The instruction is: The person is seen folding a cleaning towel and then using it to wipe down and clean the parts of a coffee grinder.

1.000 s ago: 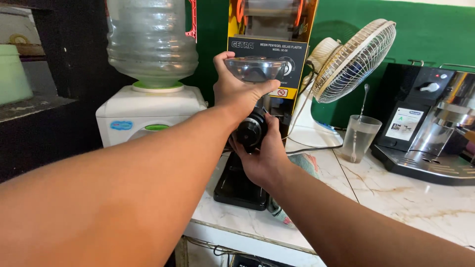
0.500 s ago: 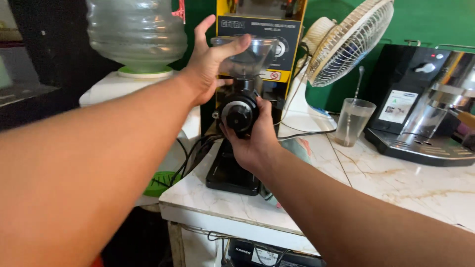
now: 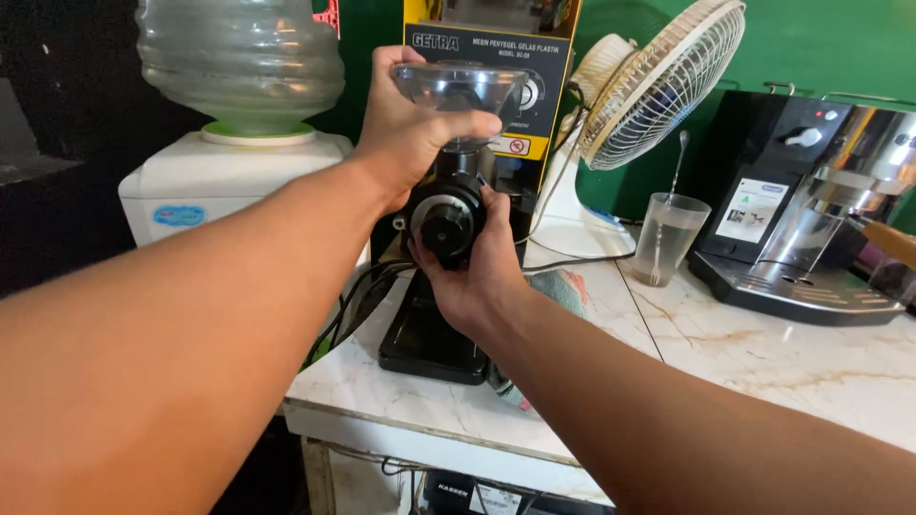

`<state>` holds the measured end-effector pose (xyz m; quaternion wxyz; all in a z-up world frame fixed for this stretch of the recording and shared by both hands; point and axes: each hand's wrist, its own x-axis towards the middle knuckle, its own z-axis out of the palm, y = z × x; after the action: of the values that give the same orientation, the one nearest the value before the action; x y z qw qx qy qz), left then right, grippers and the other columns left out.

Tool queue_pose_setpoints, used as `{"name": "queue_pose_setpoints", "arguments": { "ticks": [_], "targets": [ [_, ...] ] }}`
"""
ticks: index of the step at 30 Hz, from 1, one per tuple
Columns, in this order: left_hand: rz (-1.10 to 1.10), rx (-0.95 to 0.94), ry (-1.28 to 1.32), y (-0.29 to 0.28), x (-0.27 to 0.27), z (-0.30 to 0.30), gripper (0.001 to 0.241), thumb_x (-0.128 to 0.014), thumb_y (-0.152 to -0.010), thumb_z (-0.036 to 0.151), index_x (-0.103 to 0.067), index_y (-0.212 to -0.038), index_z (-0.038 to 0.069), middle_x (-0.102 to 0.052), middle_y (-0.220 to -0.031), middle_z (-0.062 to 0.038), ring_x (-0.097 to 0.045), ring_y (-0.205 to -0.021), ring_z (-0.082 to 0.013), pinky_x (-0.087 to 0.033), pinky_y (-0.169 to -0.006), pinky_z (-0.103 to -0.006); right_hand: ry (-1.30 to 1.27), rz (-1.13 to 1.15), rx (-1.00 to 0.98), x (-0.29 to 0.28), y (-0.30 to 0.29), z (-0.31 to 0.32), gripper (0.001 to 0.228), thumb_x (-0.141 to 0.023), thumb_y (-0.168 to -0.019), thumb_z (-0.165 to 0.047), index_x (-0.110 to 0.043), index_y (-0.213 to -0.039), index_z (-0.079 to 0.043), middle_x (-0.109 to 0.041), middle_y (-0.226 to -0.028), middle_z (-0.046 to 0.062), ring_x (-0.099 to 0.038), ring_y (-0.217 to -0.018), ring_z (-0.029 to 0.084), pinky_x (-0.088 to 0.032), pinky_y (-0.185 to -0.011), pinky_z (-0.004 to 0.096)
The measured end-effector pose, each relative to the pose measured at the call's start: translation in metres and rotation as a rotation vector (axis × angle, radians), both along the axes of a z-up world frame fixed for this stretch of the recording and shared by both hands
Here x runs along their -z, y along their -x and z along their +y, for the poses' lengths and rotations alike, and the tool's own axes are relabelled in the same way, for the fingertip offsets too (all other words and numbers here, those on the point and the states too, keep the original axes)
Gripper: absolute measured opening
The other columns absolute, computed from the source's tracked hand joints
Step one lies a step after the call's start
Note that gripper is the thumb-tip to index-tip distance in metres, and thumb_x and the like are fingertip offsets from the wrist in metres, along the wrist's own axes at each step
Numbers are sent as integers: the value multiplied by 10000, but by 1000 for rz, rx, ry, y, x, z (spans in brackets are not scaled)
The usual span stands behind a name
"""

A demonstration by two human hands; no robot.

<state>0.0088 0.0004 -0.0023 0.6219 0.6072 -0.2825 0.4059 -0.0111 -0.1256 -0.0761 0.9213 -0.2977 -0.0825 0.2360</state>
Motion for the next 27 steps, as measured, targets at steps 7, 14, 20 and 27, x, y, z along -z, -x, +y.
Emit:
{"name": "queue_pose_setpoints", "arguments": {
  "ticks": [7,14,20,27],
  "targets": [
    [2,-382,-65,23,0,-20,894,-1013,-563,192,-363,-1173,125,-673,-1121,-89,-707,-1024,-198,-629,-899,-335,-4,28,-1,-4,3,-1,447,-543,-951,-525,-565,-1262,-204,-633,-1215,102,-635,-1081,262,-574,-899,429],
    [-49,-620,-73,18,6,-30,931,-1020,-560,253,-338,-1187,158,-748,-1058,-104,-782,-971,-247,-632,-871,-362,-13,4,-27,-1,1,-6,476,-554,-947,-511,-595,-1273,-166,-623,-1230,105,-616,-1118,256,-565,-964,425],
    [-122,-807,-34,4,-20,-38,949,-1051,-562,280,-378,-1216,141,-749,-1062,-116,-767,-965,-281,-628,-850,-378,-10,42,-36,0,0,-6,550,-627,-919,-489,-598,-1299,-93,-610,-1241,132,-616,-1126,278,-571,-986,410],
    [137,-548,-70,22,-56,-24,642,-968,-615,330,-669,-1076,-2,-817,-1089,-116,-823,-943,-192,-677,-847,-318,-56,59,-110,6,-3,-9,608,-676,-889,-491,-604,-1290,-40,-630,-1247,160,-645,-1110,303,-590,-971,403]
  ]
}}
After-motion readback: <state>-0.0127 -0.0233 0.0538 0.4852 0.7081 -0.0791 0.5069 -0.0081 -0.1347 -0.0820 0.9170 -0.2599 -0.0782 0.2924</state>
